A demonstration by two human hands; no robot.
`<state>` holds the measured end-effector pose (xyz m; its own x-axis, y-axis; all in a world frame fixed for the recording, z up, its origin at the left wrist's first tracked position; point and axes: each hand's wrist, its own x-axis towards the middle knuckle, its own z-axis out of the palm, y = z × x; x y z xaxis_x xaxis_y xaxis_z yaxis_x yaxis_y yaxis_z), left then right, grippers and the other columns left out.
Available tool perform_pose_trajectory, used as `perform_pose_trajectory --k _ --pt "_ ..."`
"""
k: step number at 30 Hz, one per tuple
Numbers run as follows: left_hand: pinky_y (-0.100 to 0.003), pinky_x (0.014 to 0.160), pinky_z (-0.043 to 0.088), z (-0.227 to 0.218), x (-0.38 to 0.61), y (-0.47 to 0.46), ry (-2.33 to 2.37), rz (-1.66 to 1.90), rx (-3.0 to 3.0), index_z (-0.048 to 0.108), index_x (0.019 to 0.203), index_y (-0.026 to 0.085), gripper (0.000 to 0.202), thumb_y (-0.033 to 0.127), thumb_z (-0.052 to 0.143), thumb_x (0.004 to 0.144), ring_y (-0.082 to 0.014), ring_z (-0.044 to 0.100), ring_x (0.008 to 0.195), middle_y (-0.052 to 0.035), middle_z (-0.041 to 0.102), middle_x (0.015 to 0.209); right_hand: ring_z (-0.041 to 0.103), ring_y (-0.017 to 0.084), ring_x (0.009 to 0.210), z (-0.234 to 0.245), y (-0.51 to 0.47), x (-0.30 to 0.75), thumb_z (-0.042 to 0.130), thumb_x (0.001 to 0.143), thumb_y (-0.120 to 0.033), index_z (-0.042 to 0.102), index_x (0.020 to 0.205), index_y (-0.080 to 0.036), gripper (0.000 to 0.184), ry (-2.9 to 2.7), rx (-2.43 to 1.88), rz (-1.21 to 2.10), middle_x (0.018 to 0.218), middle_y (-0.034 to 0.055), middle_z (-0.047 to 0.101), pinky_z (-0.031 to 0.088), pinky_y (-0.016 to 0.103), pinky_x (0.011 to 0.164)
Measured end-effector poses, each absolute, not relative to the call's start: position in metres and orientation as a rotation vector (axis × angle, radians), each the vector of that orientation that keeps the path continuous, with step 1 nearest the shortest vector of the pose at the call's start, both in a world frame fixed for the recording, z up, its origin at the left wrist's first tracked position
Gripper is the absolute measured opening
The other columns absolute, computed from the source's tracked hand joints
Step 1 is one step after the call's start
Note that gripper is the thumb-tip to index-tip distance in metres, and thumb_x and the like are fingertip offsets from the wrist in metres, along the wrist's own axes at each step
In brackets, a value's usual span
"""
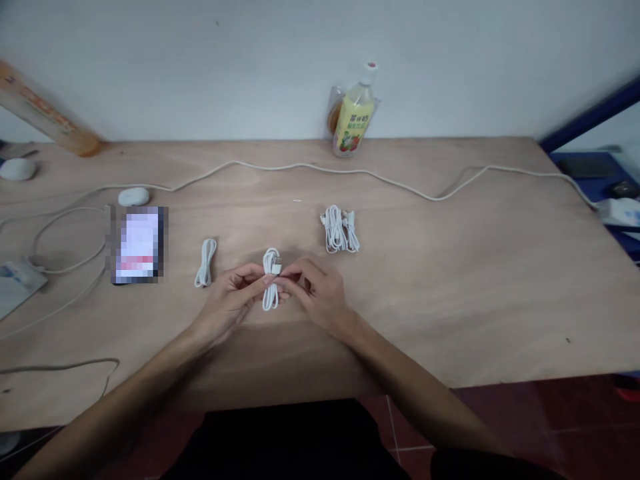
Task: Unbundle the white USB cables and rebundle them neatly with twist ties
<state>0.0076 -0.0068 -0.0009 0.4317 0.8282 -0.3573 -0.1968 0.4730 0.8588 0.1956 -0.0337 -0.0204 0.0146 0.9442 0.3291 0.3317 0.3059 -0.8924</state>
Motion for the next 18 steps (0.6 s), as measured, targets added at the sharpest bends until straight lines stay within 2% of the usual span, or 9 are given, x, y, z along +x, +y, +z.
perform_pose_trajectory --k 3,7,14,18 --pt "-0.033 0.078 0.063 -0.003 0.009 -0.008 0.878 0.755 0.817 0.082 0.088 0.018 0.031 0.045 0.095 0.080 -0.0175 0.076 0.070 -0.0025 0.080 0.079 0.060 0.020 0.069 -0.026 -0.034 0.197 0.067 0.107 -0.037 0.075 0.086 -0.027 0.025 -1.700 -1.198 0.501 0.083 0.0049 0.075 0.049 0.035 0.066" --pt "-0.029 0.072 0.059 -0.006 0.011 -0.010 0.945 0.797 0.845 0.083 0.086 0.017 0.030 0.044 0.095 0.080 -0.0172 0.073 0.071 -0.0042 0.080 0.079 0.062 0.023 0.075 -0.033 -0.034 0.192 0.059 0.110 -0.036 0.071 0.085 -0.026 0.030 -1.780 -1.267 0.406 0.082 0.0077 0.072 0.049 0.037 0.068" --pt "-0.031 0.077 0.059 -0.003 0.019 -0.016 1.061 0.926 1.060 0.085 0.087 0.020 0.027 0.046 0.091 0.083 -0.0194 0.072 0.078 -0.0041 0.082 0.084 0.058 0.021 0.071 -0.034 -0.045 0.174 0.057 0.105 -0.025 0.062 0.092 -0.027 0.014 -1.535 -1.323 0.534 0.083 0.0027 0.066 0.048 0.036 0.068" --pt "-0.032 0.074 0.060 -0.002 0.022 -0.020 1.134 0.967 1.119 0.084 0.090 0.019 0.031 0.049 0.088 0.086 -0.0208 0.074 0.077 -0.0045 0.082 0.082 0.056 0.018 0.067 -0.032 -0.051 0.166 0.057 0.105 -0.028 0.061 0.093 -0.027 0.013 -1.344 -1.390 0.716 0.080 -0.0003 0.065 0.045 0.033 0.064"
